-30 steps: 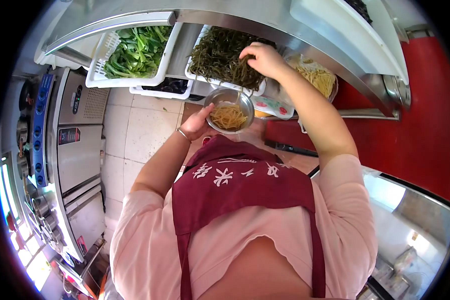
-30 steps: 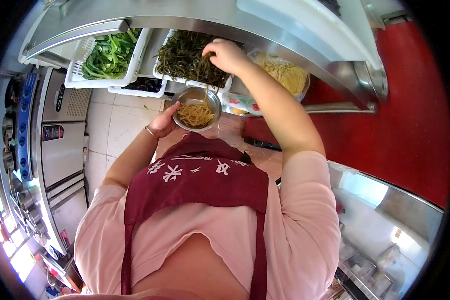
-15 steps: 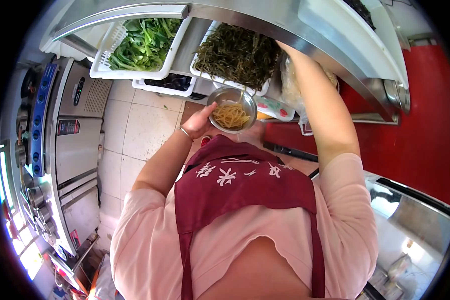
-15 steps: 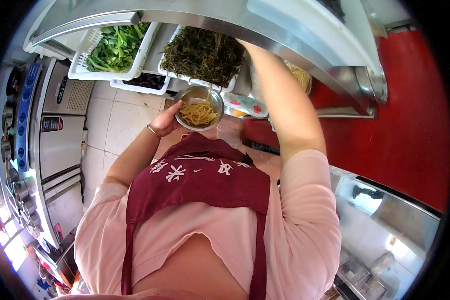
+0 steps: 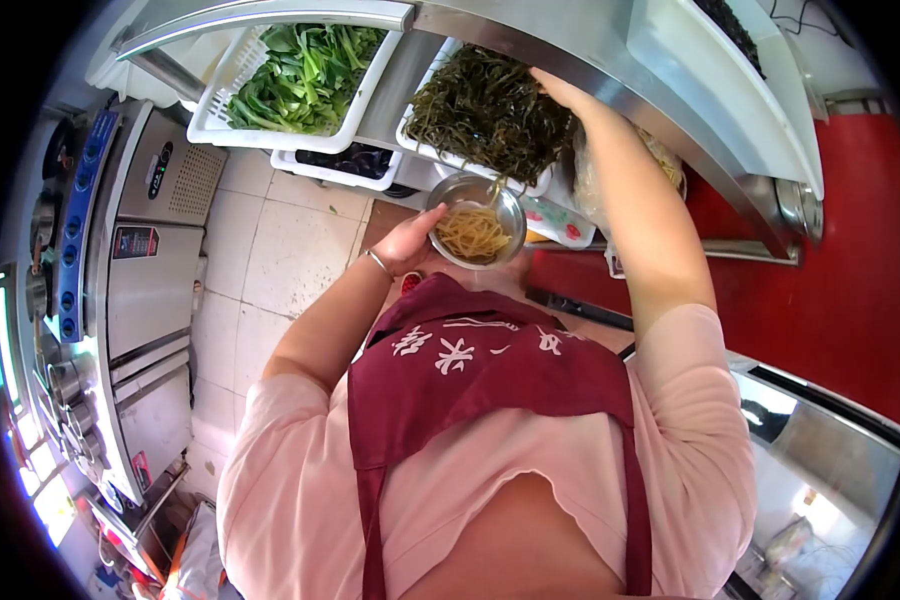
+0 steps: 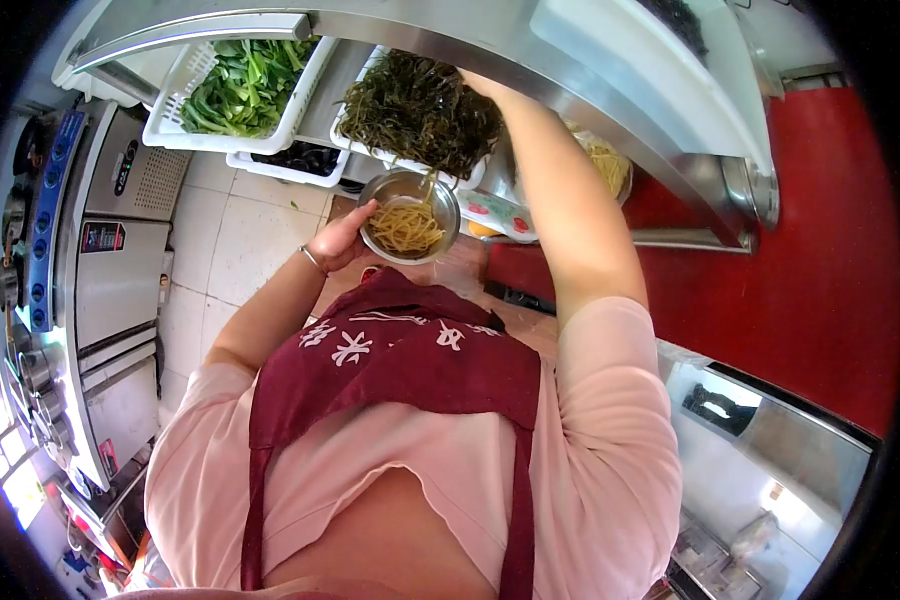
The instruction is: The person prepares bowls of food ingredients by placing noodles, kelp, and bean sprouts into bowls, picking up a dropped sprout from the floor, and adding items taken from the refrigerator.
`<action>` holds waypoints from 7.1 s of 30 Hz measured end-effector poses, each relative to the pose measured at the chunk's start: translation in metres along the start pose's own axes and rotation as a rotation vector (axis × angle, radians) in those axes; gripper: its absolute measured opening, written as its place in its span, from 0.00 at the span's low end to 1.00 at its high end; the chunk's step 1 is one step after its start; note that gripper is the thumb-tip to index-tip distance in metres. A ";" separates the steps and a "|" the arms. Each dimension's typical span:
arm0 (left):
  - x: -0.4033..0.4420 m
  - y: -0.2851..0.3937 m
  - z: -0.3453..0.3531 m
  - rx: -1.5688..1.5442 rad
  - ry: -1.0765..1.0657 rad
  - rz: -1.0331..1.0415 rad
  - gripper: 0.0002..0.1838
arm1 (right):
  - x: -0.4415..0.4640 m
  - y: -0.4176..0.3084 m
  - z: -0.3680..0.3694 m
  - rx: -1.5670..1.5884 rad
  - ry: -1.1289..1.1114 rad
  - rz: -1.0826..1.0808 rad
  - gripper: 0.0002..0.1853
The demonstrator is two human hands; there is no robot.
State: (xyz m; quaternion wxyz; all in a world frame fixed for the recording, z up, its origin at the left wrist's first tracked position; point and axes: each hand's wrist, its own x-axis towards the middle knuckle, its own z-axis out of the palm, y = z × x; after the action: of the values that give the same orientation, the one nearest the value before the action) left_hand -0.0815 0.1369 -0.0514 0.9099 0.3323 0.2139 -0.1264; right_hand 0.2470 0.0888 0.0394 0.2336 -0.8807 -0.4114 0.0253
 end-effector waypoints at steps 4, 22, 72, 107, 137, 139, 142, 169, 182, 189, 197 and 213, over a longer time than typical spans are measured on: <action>-0.001 0.002 0.004 0.005 -0.012 0.019 0.31 | -0.003 0.011 -0.032 0.297 0.326 -0.037 0.17; 0.005 -0.010 0.012 0.037 -0.071 -0.012 0.35 | -0.206 -0.084 -0.043 0.595 -0.034 -0.156 0.12; 0.019 -0.025 0.006 0.096 -0.024 0.048 0.31 | -0.234 -0.040 0.035 0.572 -0.399 0.452 0.17; -0.029 -0.018 0.029 0.025 -0.011 0.070 0.29 | -0.242 -0.081 -0.051 0.249 0.006 -0.501 0.10; -0.054 0.069 0.149 0.084 -0.098 0.149 0.25 | -0.083 -0.085 -0.345 0.441 0.075 -0.193 0.13; -0.051 0.065 0.142 0.050 -0.110 0.154 0.25 | -0.051 -0.081 -0.346 0.142 -0.020 -0.094 0.11; -0.053 0.063 0.138 0.028 -0.105 0.144 0.25 | 0.009 -0.034 -0.335 0.036 -0.111 -0.023 0.22; -0.049 0.071 0.139 0.071 -0.143 0.101 0.23 | 0.019 -0.032 -0.395 -0.157 0.150 0.058 0.07; -0.029 0.063 0.175 0.123 -0.208 0.139 0.25 | -0.074 -0.074 -0.405 0.312 0.203 0.018 0.08; -0.022 0.058 0.223 0.127 -0.295 0.059 0.25 | -0.216 -0.098 -0.320 -0.175 -0.154 -0.370 0.16; -0.016 0.053 0.255 0.113 -0.321 0.062 0.25 | -0.235 -0.099 -0.351 0.090 -0.137 -0.248 0.05; -0.014 0.050 0.181 0.241 -0.157 0.096 0.26 | 0.015 0.156 -0.433 -0.398 0.059 0.206 0.17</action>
State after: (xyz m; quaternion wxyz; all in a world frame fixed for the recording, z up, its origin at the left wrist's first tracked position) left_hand -0.0203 0.0563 0.1074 0.8823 0.4382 0.1090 -0.1330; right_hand 0.4708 -0.1555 0.3589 0.0632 -0.9471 -0.3091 -0.0583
